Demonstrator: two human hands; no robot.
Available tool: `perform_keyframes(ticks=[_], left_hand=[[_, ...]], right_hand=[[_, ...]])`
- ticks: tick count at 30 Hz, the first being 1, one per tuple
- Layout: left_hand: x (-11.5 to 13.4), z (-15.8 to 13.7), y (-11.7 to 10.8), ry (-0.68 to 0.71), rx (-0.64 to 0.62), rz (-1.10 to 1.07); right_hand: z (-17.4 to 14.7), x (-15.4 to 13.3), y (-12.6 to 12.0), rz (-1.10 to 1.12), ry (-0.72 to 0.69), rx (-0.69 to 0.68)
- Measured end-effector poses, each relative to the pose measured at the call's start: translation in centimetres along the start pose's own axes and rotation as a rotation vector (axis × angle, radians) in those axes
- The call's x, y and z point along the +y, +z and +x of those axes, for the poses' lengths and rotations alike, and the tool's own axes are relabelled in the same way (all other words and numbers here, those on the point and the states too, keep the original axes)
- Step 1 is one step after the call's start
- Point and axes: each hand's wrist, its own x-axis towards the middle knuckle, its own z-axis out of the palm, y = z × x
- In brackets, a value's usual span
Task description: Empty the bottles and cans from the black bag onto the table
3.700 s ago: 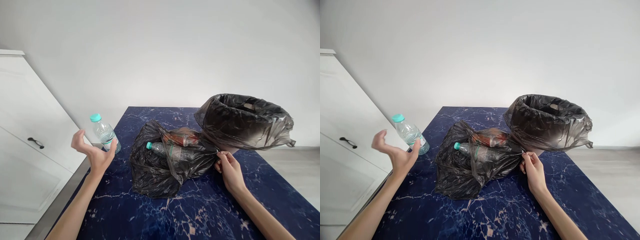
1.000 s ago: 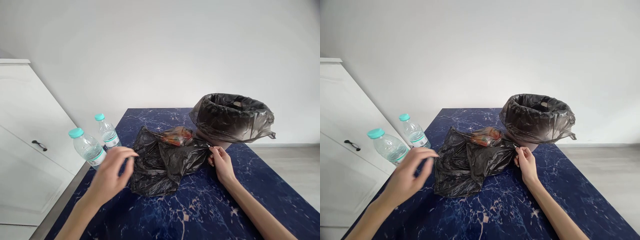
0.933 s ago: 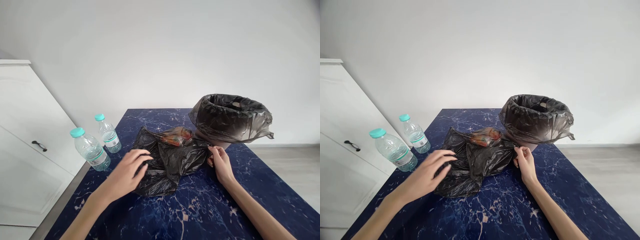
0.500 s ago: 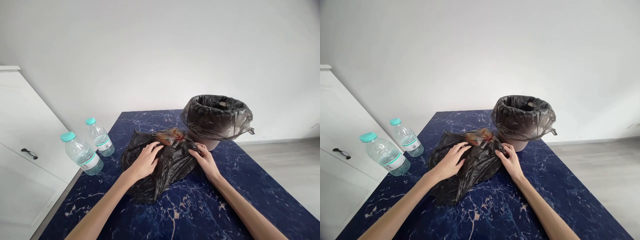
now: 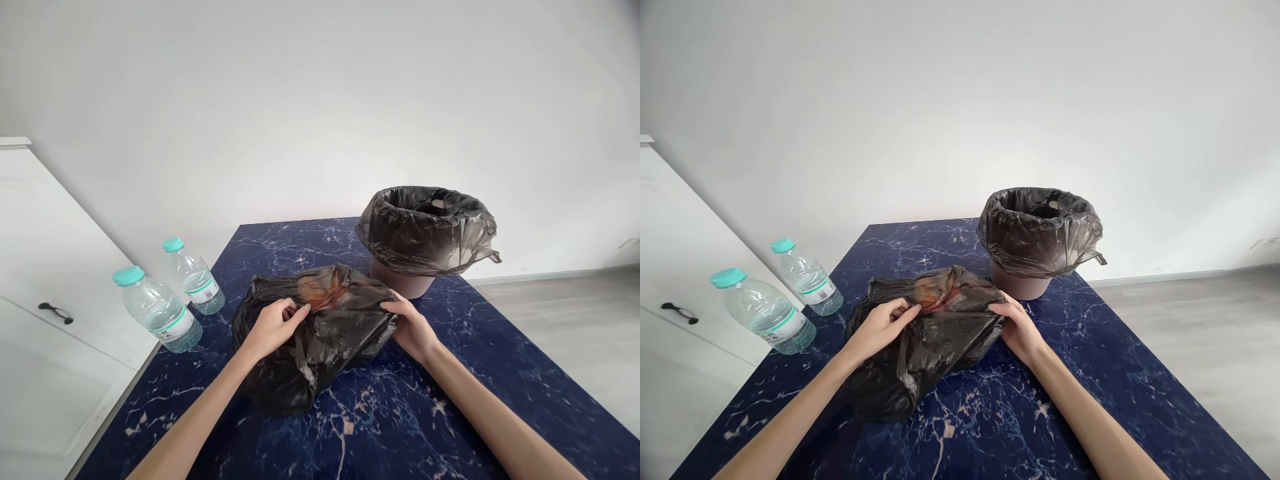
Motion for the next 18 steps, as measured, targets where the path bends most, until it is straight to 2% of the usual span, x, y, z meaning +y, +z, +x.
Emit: perform_keyframes(ticks=[6, 8, 10, 12, 18], left_hand=[[1.9, -2.0, -1.9, 0.053, 0.113, -0.483], [2.1, -2.7, -2.6, 0.125, 0.057, -0.663], [1.9, -3.2, -3.1, 0.235, -0.025, -0.751], [1.4, -3.6, -3.3, 0.322, -0.065, -0.648], [-1.6, -3.3, -1.8, 0.558, -0.003, 0.015]], right_hand=[[-0.2, -0.3, -0.1, 0.057, 0.067, -0.065], [-0.3, -0.4, -0.1, 0.044, 0.093, -0.090], [-0.4, -0.4, -0.1, 0.029, 0.116, -0.107], [-0.4, -0.3, -0.1, 0.032, 0.131, -0.117], [-0.4, -0.3, -0.3, 0.062, 0.192, -0.153]])
